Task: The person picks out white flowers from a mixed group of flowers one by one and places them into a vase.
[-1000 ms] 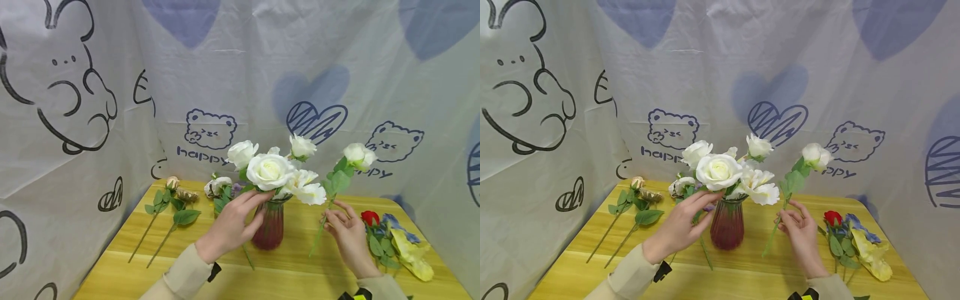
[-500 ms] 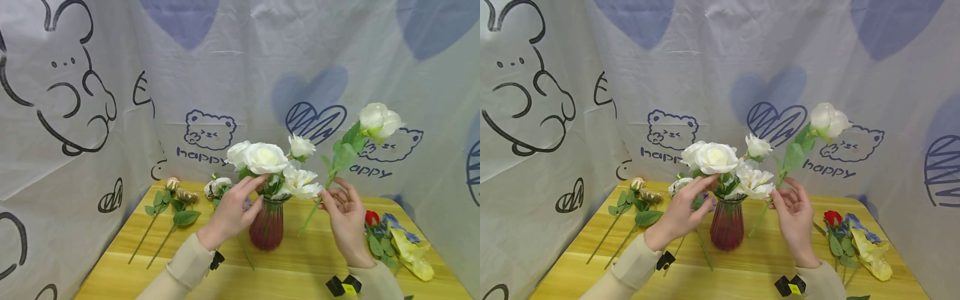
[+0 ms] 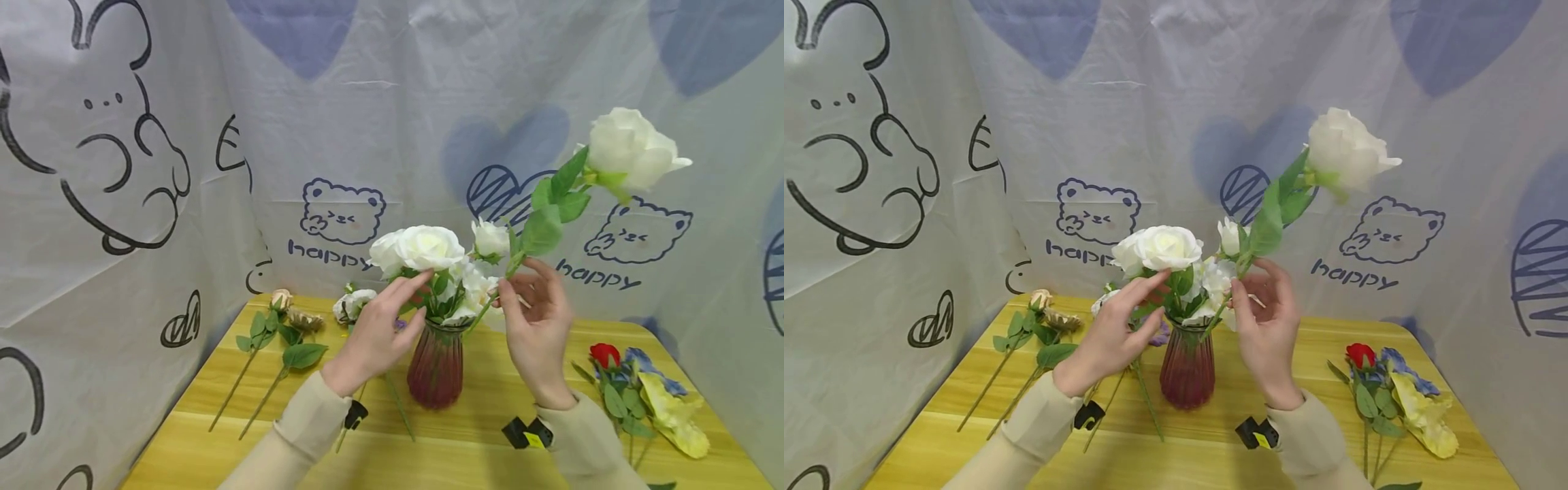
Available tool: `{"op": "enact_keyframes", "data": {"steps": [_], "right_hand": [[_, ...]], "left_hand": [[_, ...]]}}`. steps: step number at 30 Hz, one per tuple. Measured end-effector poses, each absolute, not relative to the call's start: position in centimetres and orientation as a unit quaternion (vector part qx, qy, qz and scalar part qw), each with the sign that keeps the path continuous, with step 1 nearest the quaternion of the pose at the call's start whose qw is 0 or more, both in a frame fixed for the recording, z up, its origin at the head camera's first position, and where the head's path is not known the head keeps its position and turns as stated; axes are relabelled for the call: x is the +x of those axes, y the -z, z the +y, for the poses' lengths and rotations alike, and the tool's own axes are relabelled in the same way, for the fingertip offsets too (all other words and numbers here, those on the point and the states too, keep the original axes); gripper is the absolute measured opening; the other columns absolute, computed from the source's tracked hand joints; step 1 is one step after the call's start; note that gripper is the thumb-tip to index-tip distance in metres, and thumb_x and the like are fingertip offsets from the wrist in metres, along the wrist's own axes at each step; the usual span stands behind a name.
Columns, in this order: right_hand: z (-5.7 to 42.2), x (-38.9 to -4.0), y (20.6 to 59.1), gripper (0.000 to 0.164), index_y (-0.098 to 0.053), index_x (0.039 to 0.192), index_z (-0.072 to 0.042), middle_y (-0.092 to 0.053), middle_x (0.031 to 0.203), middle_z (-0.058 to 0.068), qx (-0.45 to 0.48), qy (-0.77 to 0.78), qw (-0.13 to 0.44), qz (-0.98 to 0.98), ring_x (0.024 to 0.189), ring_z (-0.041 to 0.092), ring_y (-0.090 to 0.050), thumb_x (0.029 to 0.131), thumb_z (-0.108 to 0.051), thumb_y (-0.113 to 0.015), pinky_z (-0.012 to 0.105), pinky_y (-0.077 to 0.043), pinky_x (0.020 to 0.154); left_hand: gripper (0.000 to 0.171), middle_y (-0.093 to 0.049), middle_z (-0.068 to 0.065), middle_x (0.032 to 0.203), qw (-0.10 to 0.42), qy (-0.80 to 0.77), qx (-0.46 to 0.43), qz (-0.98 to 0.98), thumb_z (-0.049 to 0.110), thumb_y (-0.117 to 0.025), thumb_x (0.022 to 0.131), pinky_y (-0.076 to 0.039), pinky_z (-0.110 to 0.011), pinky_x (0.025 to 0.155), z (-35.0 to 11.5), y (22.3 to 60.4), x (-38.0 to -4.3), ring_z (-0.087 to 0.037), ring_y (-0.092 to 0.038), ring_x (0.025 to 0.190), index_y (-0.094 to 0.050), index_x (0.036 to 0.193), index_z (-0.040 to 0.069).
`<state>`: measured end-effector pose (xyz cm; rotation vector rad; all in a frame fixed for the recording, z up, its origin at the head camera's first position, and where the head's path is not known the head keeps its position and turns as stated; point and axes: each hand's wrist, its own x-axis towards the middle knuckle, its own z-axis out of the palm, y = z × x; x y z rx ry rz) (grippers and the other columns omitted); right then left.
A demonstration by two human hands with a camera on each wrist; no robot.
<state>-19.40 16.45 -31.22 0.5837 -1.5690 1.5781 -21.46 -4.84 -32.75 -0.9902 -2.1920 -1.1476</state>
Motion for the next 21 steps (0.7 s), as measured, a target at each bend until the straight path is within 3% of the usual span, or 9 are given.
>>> {"op": "enact_keyframes", "data": {"steps": [6,13,21], "right_hand": [[15.4,-20.6,31.7,0.033,-0.045,0.121,0.018,-0.063,0.098,-0.015,0.231,-0.586,0.44,-0.64,0.082,0.001,-0.067,0.091,0.016,-0.058,0.015,-0.059,0.072],[14.7,-21.7,32.3,0.026,-0.045,0.11,0.02,-0.061,0.098,-0.012,0.25,-0.573,0.452,-0.637,0.085,0.001,-0.066,0.088,0.019,-0.059,0.015,-0.059,0.072],[14.8,-22.1,33.4,0.028,-0.05,0.114,0.013,-0.064,0.089,0.019,0.244,-0.529,0.428,-0.691,0.076,0.001,-0.068,0.088,0.015,-0.062,0.013,-0.058,0.068]], "left_hand": [[0.055,-0.066,-0.011,0.122,0.235,0.417,-0.359,-0.801,0.003,-0.061,0.095,-0.059,-0.022,0.076,-4.7,32.5,-21.5,-0.023,-0.068,0.104,-0.048,0.148,0.008],[0.055,-0.066,-0.011,0.122,0.232,0.425,-0.355,-0.8,0.003,-0.061,0.095,-0.06,-0.021,0.073,-4.7,32.6,-21.6,-0.023,-0.067,0.103,-0.048,0.148,0.007],[0.056,-0.066,-0.012,0.122,0.231,0.423,-0.358,-0.8,0.003,-0.061,0.095,-0.059,-0.021,0.078,-4.8,32.6,-21.8,-0.024,-0.068,0.104,-0.047,0.149,0.007]]}}
